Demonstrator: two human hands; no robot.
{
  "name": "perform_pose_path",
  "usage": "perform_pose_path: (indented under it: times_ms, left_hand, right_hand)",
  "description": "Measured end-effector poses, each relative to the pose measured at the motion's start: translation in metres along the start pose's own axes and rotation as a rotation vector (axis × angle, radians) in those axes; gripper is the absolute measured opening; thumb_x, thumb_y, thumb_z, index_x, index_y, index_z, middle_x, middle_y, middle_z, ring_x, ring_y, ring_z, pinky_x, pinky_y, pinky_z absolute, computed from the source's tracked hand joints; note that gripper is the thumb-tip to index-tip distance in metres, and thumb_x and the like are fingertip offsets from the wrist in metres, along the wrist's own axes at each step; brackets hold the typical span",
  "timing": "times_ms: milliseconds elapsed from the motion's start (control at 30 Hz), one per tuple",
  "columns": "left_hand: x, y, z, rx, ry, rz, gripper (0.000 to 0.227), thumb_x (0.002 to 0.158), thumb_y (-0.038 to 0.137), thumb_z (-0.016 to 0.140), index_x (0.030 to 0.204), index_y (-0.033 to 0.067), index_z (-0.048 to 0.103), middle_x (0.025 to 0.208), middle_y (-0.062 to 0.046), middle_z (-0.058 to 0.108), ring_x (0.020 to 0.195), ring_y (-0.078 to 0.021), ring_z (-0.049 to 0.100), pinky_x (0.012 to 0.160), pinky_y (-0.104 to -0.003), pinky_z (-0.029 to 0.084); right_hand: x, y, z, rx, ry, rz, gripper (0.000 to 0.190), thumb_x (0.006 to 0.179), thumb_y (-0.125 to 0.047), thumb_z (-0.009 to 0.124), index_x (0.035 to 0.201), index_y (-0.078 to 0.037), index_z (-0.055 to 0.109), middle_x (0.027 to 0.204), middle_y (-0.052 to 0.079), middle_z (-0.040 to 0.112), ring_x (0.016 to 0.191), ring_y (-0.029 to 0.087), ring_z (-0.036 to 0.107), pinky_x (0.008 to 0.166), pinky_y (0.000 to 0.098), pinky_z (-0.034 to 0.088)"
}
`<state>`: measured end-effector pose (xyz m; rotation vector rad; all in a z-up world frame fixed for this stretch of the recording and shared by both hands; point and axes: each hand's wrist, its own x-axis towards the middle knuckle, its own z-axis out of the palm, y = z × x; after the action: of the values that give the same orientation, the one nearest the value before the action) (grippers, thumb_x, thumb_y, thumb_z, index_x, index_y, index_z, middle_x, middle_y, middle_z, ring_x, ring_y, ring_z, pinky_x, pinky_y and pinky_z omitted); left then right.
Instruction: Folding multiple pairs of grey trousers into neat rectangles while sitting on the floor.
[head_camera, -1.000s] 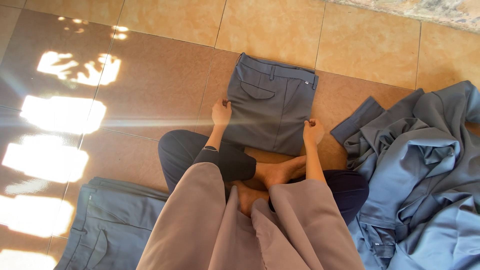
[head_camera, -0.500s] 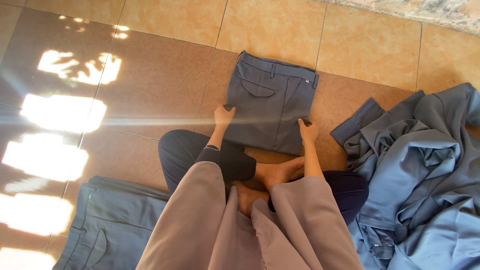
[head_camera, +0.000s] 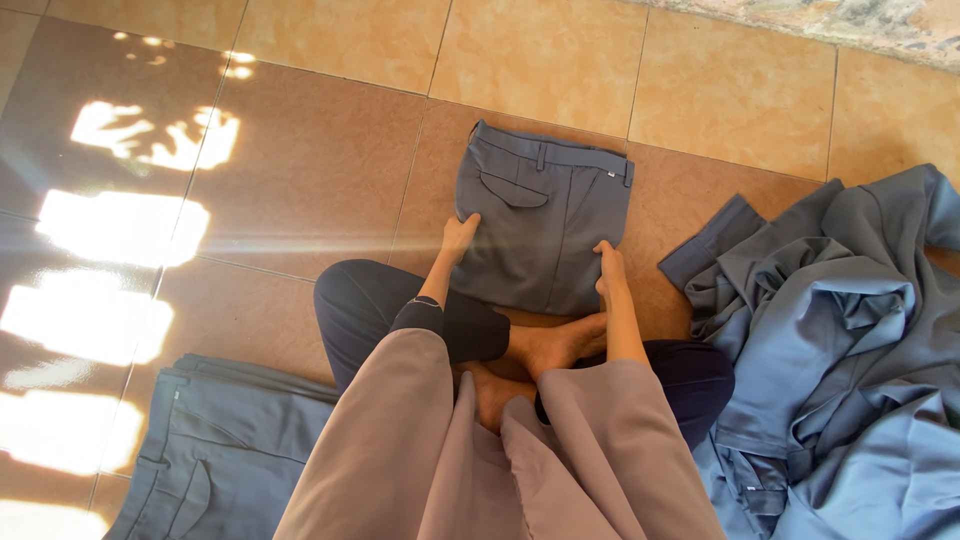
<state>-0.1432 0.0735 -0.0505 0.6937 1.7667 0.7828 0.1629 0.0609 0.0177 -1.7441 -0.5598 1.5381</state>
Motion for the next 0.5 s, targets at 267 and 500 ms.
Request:
perform_pose_path:
  times_ms: [267, 500]
  left_hand:
    - [-0.115, 0.107, -0.03, -0.304, -0.214, -0.13, 0.11, 0.078, 0.057, 0.073, 0.158, -0.0045, 0.028, 0.157, -0.032, 0.036, 0.146, -0.0476, 0.035, 0.116, -0.063, 0.032]
    - [-0.144, 0.124, -0.047, -0.5, -0.31, -0.19, 0.111, 0.082, 0.045, 0.075, 0.162, -0.0001, 0.012, 0.161, -0.03, 0.027, 0.143, -0.0445, 0.038, 0.113, -0.064, 0.034]
  right_hand:
    - [-0.073, -0.048, 0.012, 0.243, -0.105, 0.047, 0.095, 0.088, -0.05, 0.078, 0.159, -0.005, 0.032, 0.158, 0.019, 0.041, 0.144, 0.037, 0.04, 0.116, 0.048, 0.037]
    - [-0.056, -0.03, -0.025, 0.381, -0.16, 0.067, 0.102, 0.083, -0.032, 0.089, 0.16, -0.008, 0.027, 0.152, 0.018, 0.05, 0.134, 0.035, 0.056, 0.107, 0.0517, 0.047]
